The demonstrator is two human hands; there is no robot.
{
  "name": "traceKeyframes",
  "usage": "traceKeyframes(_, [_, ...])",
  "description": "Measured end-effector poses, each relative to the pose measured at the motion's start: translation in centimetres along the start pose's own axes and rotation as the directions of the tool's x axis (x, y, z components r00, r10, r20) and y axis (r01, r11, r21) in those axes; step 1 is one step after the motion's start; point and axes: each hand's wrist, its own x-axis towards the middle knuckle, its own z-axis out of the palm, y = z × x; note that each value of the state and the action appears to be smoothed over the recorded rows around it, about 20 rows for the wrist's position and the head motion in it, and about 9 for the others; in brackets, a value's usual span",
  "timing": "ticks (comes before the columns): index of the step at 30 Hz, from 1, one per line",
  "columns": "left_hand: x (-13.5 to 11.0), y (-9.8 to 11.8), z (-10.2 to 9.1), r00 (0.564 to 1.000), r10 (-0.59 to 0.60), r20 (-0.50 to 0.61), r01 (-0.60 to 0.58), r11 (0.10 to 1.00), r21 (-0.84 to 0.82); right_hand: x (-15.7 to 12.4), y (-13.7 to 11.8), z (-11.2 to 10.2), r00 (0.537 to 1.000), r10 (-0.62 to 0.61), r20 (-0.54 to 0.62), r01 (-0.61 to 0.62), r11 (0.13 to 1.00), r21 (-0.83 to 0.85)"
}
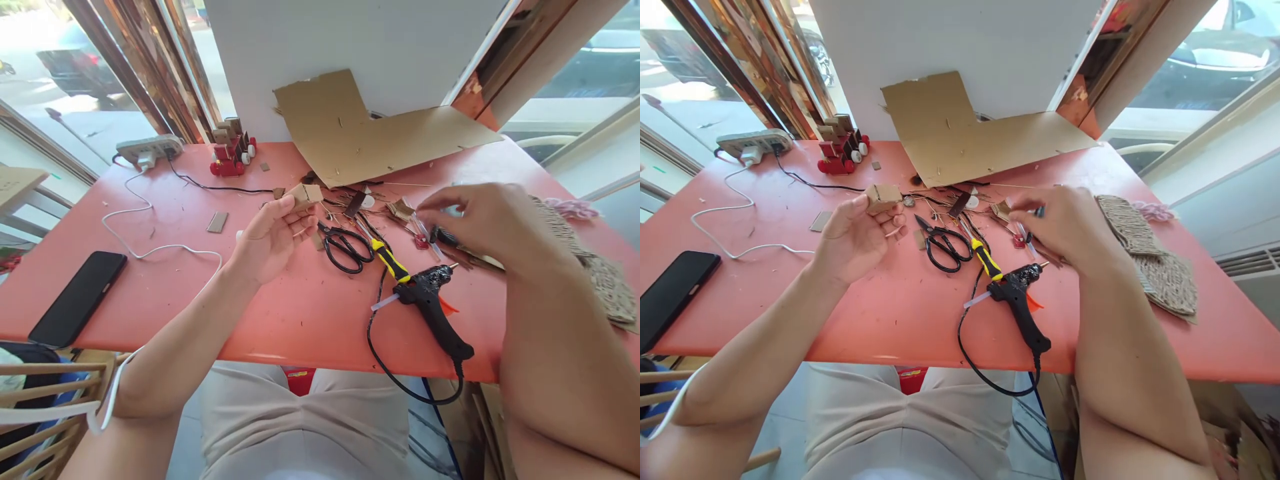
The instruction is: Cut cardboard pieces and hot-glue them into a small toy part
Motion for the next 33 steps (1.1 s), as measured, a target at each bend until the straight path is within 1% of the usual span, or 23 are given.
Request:
traceKeyframes(1, [0.0,0.0,-0.1,1.000,-0.014,0.002,0.014,1.000,-0.014,-0.1,-0.3,0.2,0.999,-0.016,0.034,0.017,0.999,-0.031])
traceKeyframes(3, [0.1,-0.1,-0.1,1.000,-0.024,0.007,0.024,0.999,-0.022,-0.7,-1.5,0.6,0.998,-0.050,-0.045,0.049,0.999,-0.018])
traceKeyframes(4, [0.2,-0.1,-0.1,1.000,-0.019,0.012,0.019,1.000,-0.018,-1.2,-2.3,0.9,0.996,-0.058,-0.067,0.062,0.996,0.061])
traceKeyframes(5, [0.2,-0.2,-0.1,1.000,-0.007,0.020,0.007,1.000,-0.006,-1.7,-3.2,1.2,0.998,-0.056,-0.042,0.063,0.982,0.180])
traceKeyframes(6, [0.2,-0.2,-0.1,0.999,0.013,0.029,-0.014,1.000,0.012,-2.3,-4.1,1.5,0.998,-0.065,0.012,0.058,0.947,0.316])
traceKeyframes(8, [0.0,-0.3,0.1,0.996,0.069,0.052,-0.072,0.996,0.061,-3.2,-5.8,2.2,0.974,-0.118,0.193,-0.007,0.837,0.548])
traceKeyframes(11, [-0.3,-0.4,0.6,0.984,0.150,0.093,-0.162,0.977,0.141,-4.2,-7.6,3.5,0.869,-0.213,0.447,-0.209,0.661,0.721])
traceKeyframes(13, [-0.6,-0.5,1.0,0.977,0.181,0.110,-0.199,0.963,0.182,-4.5,-8.1,4.3,0.818,-0.254,0.517,-0.303,0.574,0.761])
traceKeyframes(14, [-0.6,-0.5,1.1,0.975,0.192,0.114,-0.212,0.957,0.200,-4.6,-8.3,4.6,0.810,-0.263,0.524,-0.322,0.547,0.773])
traceKeyframes(16, [-0.7,-0.7,1.2,0.971,0.209,0.114,-0.230,0.947,0.225,-4.7,-8.5,5.0,0.816,-0.266,0.514,-0.323,0.528,0.786])
traceKeyframes(19, [-0.5,-1.0,1.0,0.968,0.227,0.108,-0.247,0.940,0.237,-4.6,-8.4,4.4,0.861,-0.254,0.440,-0.260,0.524,0.811])
traceKeyframes(21, [-0.2,-1.2,0.6,0.968,0.233,0.096,-0.249,0.941,0.231,-4.0,-7.9,3.3,0.919,-0.227,0.322,-0.164,0.523,0.837])
traceKeyframes(23, [0.1,-1.4,0.3,0.969,0.236,0.079,-0.248,0.942,0.225,-2.9,-6.5,1.8,0.978,-0.159,0.133,-0.025,0.548,0.836])
traceKeyframes(24, [0.2,-1.4,0.2,0.968,0.240,0.072,-0.250,0.942,0.223,-2.2,-5.5,1.0,0.995,-0.103,0.016,0.047,0.575,0.817])
traceKeyframes(25, [0.3,-1.4,0.1,0.967,0.245,0.067,-0.254,0.942,0.222,-1.5,-4.2,0.3,0.993,-0.044,-0.107,0.111,0.618,0.779])
traceKeyframes(26, [0.4,-1.3,0.1,0.966,0.252,0.062,-0.259,0.940,0.220,-0.7,-2.8,-0.4,0.977,0.009,-0.213,0.150,0.679,0.719])
traceKeyframes(27, [0.5,-1.2,0.1,0.964,0.261,0.058,-0.267,0.939,0.218,0.0,-1.3,-1.0,0.917,0.101,-0.386,0.198,0.723,0.662])
traceKeyframes(28, [0.5,-1.2,0.1,0.960,0.274,0.053,-0.279,0.936,0.215,0.7,0.1,-1.4,0.843,0.163,-0.512,0.233,0.748,0.621])
traceKeyframes(29, [0.5,-1.1,0.2,0.957,0.287,0.046,-0.290,0.933,0.212,1.2,1.3,-1.8,0.787,0.228,-0.573,0.212,0.772,0.599])
traceKeyframes(30, [0.5,-1.0,0.2,0.953,0.300,0.038,-0.301,0.930,0.210,1.5,2.2,-2.0,0.744,0.296,-0.599,0.163,0.790,0.592])
traceKeyframes(31, [0.4,-0.9,0.3,0.950,0.311,0.031,-0.310,0.927,0.211,1.6,2.7,-2.1,0.764,0.325,-0.557,0.086,0.804,0.588])
traceKeyframes(32, [0.4,-0.8,0.4,0.947,0.320,0.025,-0.317,0.923,0.218,1.5,2.7,-1.9,0.816,0.332,-0.472,0.016,0.805,0.593])
traceKeyframes(33, [0.3,-0.7,0.5,0.945,0.328,0.019,-0.323,0.917,0.236,1.2,2.2,-1.6,0.887,0.310,-0.341,-0.045,0.794,0.606])
